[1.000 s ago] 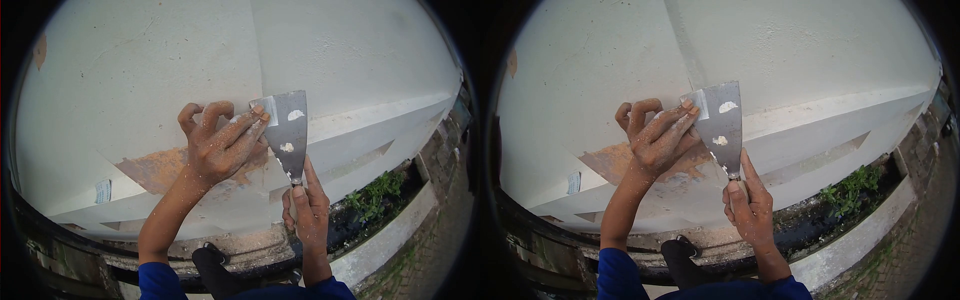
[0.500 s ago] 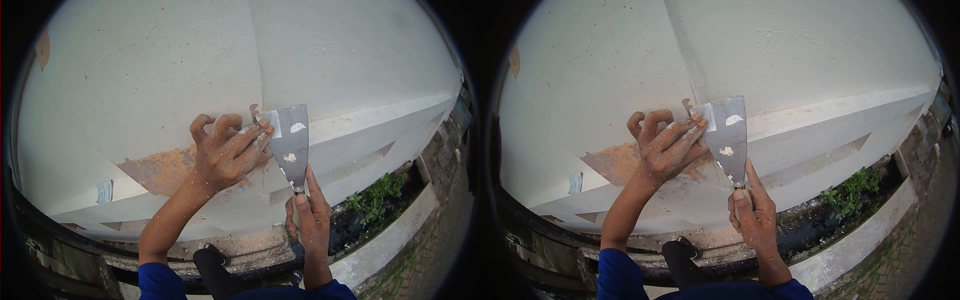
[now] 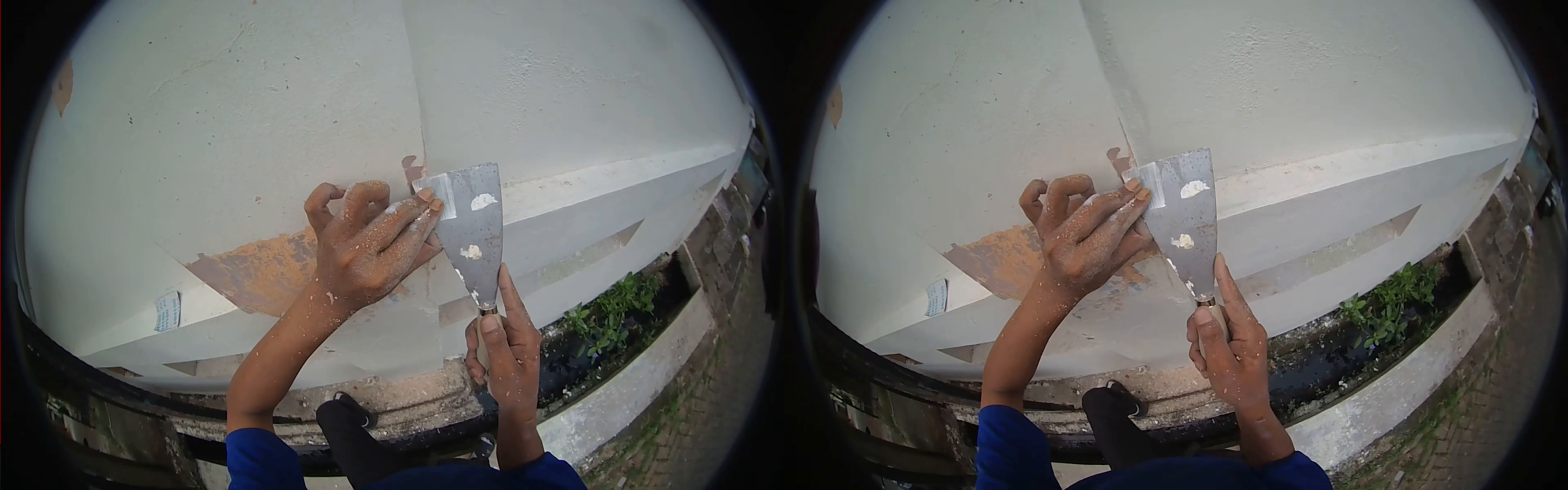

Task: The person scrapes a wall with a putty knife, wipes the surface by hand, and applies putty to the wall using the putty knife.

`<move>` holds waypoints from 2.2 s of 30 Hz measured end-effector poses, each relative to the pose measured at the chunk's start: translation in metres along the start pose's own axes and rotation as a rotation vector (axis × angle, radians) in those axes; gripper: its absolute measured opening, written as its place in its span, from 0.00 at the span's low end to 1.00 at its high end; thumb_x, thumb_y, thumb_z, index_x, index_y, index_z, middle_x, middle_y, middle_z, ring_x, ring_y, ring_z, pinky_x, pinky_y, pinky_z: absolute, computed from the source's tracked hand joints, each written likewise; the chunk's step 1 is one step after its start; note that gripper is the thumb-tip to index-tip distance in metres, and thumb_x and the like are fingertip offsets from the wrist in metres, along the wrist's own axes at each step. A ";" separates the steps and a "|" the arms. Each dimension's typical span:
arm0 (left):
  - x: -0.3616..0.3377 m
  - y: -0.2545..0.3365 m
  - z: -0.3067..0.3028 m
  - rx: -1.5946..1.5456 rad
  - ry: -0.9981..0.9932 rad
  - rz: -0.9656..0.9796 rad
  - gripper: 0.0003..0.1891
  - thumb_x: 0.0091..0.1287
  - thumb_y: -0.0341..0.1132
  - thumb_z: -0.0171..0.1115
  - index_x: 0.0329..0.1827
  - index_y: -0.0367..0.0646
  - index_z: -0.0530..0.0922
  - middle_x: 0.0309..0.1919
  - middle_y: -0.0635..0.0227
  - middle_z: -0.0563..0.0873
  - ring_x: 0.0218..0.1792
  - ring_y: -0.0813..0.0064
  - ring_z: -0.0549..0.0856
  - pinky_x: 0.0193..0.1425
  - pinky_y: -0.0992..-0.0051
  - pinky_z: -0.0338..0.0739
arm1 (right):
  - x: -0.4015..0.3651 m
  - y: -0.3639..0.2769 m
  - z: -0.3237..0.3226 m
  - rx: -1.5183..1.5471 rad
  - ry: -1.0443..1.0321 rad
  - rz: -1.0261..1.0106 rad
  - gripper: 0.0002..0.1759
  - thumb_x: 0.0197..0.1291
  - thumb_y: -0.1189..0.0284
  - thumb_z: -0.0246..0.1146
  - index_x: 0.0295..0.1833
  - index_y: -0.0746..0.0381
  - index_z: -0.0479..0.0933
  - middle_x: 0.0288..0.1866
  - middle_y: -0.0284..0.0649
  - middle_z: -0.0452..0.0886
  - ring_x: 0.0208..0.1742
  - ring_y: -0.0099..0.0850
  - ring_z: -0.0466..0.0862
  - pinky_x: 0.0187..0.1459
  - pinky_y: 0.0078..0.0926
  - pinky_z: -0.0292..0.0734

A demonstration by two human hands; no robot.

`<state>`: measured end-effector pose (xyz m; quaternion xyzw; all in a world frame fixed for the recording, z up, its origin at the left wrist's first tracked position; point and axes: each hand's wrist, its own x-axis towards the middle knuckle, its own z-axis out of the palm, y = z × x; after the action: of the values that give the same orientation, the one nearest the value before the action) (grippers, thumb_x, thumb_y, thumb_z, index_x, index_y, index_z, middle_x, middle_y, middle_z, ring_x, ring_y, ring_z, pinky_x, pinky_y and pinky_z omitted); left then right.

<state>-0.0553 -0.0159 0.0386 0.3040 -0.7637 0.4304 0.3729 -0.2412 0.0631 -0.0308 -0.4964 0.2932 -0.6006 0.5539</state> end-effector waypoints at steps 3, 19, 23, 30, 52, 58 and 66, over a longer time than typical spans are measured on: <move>0.018 -0.008 -0.005 0.043 0.020 -0.017 0.20 0.44 0.51 0.72 0.39 0.54 0.87 0.37 0.83 0.88 0.42 0.71 0.75 0.58 0.62 0.54 | 0.010 -0.001 0.008 0.023 0.021 -0.015 0.31 0.71 0.69 0.52 0.75 0.64 0.52 0.24 0.31 0.73 0.18 0.12 0.67 0.17 0.12 0.63; 0.016 -0.007 -0.004 0.046 0.024 0.012 0.20 0.44 0.52 0.72 0.39 0.53 0.87 0.38 0.82 0.88 0.42 0.71 0.76 0.57 0.63 0.54 | 0.005 -0.008 0.006 0.002 0.030 0.024 0.31 0.70 0.68 0.53 0.75 0.64 0.52 0.25 0.32 0.73 0.19 0.13 0.68 0.18 0.12 0.65; 0.007 0.002 -0.002 -0.027 -0.008 0.004 0.19 0.44 0.50 0.72 0.39 0.54 0.87 0.37 0.82 0.88 0.42 0.71 0.76 0.57 0.63 0.54 | -0.009 -0.005 0.000 -0.033 0.032 -0.009 0.31 0.70 0.70 0.52 0.75 0.65 0.52 0.26 0.32 0.73 0.19 0.13 0.68 0.18 0.13 0.64; 0.005 -0.001 0.001 -0.025 0.015 0.003 0.20 0.44 0.50 0.73 0.40 0.53 0.87 0.35 0.82 0.88 0.43 0.71 0.76 0.58 0.63 0.54 | -0.006 -0.010 0.005 -0.040 0.053 0.005 0.31 0.70 0.70 0.52 0.75 0.64 0.52 0.26 0.32 0.74 0.19 0.12 0.68 0.17 0.12 0.64; 0.011 -0.004 -0.001 0.006 0.020 0.013 0.13 0.50 0.46 0.73 0.36 0.53 0.86 0.40 0.82 0.89 0.43 0.70 0.76 0.58 0.58 0.52 | 0.004 0.003 0.001 0.005 0.027 -0.028 0.31 0.70 0.70 0.52 0.75 0.65 0.52 0.24 0.31 0.73 0.20 0.12 0.67 0.18 0.12 0.64; 0.007 -0.004 -0.001 0.023 0.018 0.023 0.19 0.44 0.47 0.75 0.40 0.54 0.87 0.38 0.83 0.88 0.42 0.70 0.75 0.57 0.64 0.55 | 0.010 -0.001 0.009 0.001 0.036 -0.009 0.32 0.70 0.70 0.53 0.75 0.65 0.52 0.24 0.30 0.73 0.20 0.12 0.67 0.18 0.13 0.64; 0.017 -0.009 -0.006 0.057 0.027 0.014 0.19 0.44 0.48 0.73 0.41 0.54 0.87 0.39 0.84 0.89 0.42 0.70 0.74 0.57 0.65 0.56 | 0.016 0.000 0.013 0.025 0.028 -0.041 0.32 0.70 0.70 0.53 0.75 0.66 0.51 0.23 0.30 0.72 0.19 0.11 0.66 0.19 0.11 0.63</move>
<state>-0.0555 -0.0174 0.0587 0.3032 -0.7482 0.4586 0.3714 -0.2277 0.0508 -0.0222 -0.4870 0.2831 -0.6223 0.5435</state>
